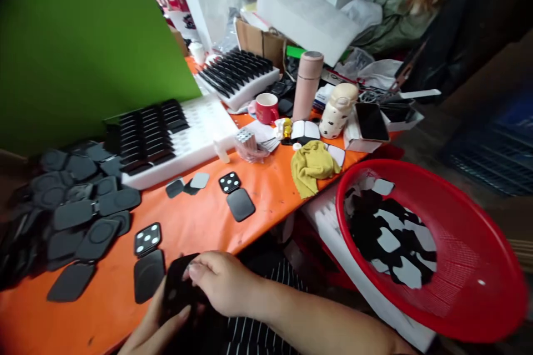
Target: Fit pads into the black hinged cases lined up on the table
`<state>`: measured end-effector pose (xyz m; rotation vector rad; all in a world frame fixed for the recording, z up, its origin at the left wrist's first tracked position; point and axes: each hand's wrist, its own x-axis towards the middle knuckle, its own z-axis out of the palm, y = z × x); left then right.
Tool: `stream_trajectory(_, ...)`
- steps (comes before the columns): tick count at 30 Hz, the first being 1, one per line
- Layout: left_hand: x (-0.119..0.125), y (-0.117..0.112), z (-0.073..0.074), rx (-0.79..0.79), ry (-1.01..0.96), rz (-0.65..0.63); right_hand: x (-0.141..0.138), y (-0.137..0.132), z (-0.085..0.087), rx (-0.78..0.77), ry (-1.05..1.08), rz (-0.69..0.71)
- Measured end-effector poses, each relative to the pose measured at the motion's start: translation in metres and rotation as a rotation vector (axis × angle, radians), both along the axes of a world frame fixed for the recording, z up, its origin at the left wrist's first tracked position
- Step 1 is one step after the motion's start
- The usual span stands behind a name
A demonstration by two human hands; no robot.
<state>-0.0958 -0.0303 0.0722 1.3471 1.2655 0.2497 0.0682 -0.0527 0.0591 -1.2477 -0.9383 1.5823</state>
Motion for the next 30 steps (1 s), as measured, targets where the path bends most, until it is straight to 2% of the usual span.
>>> stream_trajectory(2, -0.002, 0.0, -0.003, 0.192, 0.049, -0.145, 0.002, -0.002, 0.005, 0.121, -0.292, 0.035)
stream_trajectory(5, -0.011, -0.001, -0.018, 0.434, 0.169, -0.406, 0.001, -0.004, 0.01, 0.213, -0.624, 0.119)
stream_trajectory(8, -0.023, -0.004, -0.033, 0.56, 0.23, -0.557, -0.002, -0.006, 0.011, 0.223, -0.761, 0.197)
stream_trajectory(11, -0.03, -0.005, -0.04, 0.61, 0.246, -0.593, -0.004, -0.005, 0.01, 0.196, -0.753, 0.255)
stream_trajectory(14, -0.03, -0.004, -0.038, 0.6, 0.232, -0.524, -0.008, -0.002, 0.005, 0.132, -0.653, 0.253)
stream_trajectory(19, -0.022, -0.001, -0.024, 0.482, 0.114, -0.34, -0.017, 0.01, -0.001, 0.032, -0.38, 0.122)
stream_trajectory(22, -0.017, 0.003, -0.017, 0.344, -0.003, -0.118, -0.023, 0.018, 0.0, -0.019, -0.131, 0.075)
stream_trajectory(25, -0.017, 0.009, -0.011, 0.144, -0.165, 0.117, -0.027, 0.025, 0.003, -0.192, 0.243, 0.087)
stream_trajectory(28, -0.024, 0.015, -0.006, 0.044, -0.236, 0.15, -0.031, 0.028, 0.007, -0.313, 0.39, 0.099)
stream_trajectory(30, -0.031, 0.016, -0.004, 0.121, -0.203, 0.094, -0.032, 0.03, 0.01, -0.351, 0.374, 0.129)
